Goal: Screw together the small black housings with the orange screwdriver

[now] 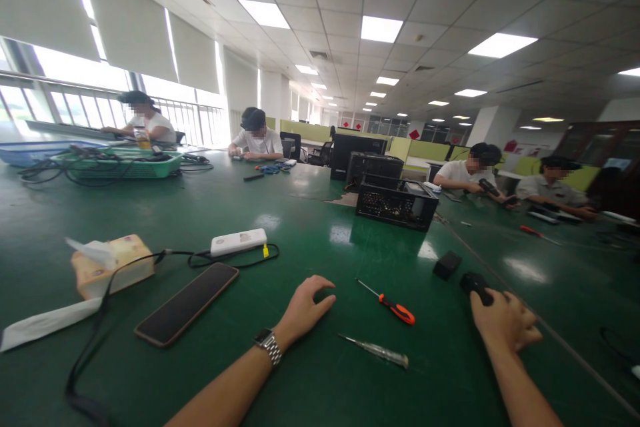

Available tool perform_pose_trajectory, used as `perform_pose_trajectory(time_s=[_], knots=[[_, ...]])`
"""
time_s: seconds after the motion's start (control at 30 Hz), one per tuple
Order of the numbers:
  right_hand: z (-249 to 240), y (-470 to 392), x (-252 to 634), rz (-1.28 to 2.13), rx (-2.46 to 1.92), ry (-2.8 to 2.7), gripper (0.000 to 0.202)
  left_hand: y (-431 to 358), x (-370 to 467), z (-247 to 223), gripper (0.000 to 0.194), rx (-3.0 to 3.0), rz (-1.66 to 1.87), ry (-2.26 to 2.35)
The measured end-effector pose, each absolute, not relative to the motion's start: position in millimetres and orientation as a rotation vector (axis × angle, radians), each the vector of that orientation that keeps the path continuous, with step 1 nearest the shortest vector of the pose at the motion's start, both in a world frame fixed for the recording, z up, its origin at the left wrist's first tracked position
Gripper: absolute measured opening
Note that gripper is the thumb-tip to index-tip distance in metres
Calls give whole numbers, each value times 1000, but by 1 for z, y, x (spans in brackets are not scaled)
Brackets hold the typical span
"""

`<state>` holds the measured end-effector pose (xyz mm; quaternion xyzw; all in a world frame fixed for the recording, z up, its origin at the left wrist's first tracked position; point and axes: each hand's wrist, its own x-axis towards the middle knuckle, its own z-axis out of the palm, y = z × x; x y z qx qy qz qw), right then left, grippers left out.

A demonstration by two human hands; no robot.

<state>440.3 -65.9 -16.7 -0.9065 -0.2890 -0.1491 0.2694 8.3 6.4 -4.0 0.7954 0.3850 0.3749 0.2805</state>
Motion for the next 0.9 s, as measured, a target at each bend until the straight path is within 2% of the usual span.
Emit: perform_pose_trajectory(time_s=[0.07,0.17,0.33,0.47,0.6,0.9], knots=[[-15,-60,426,-412,-2342,-991,51,6,9,-3,19,2131,999,1036],[-15,-44,409,-140,-2289,-1147,60,6,10,-3,18,2133,1011,1029],[-16,-13,410,0,-2440,-910,87,6,10,-3,19,2128,1007,1031],[-13,8,419,46,-2509,-771,97,4,10,-3,20,2114,1005,1045],[-10,20,426,71,-2531,-717,95,4,10,-5,22,2124,971,1058],[-16,13,437,97,-2467,-697,77,4,9,-6,22,2148,933,1034]])
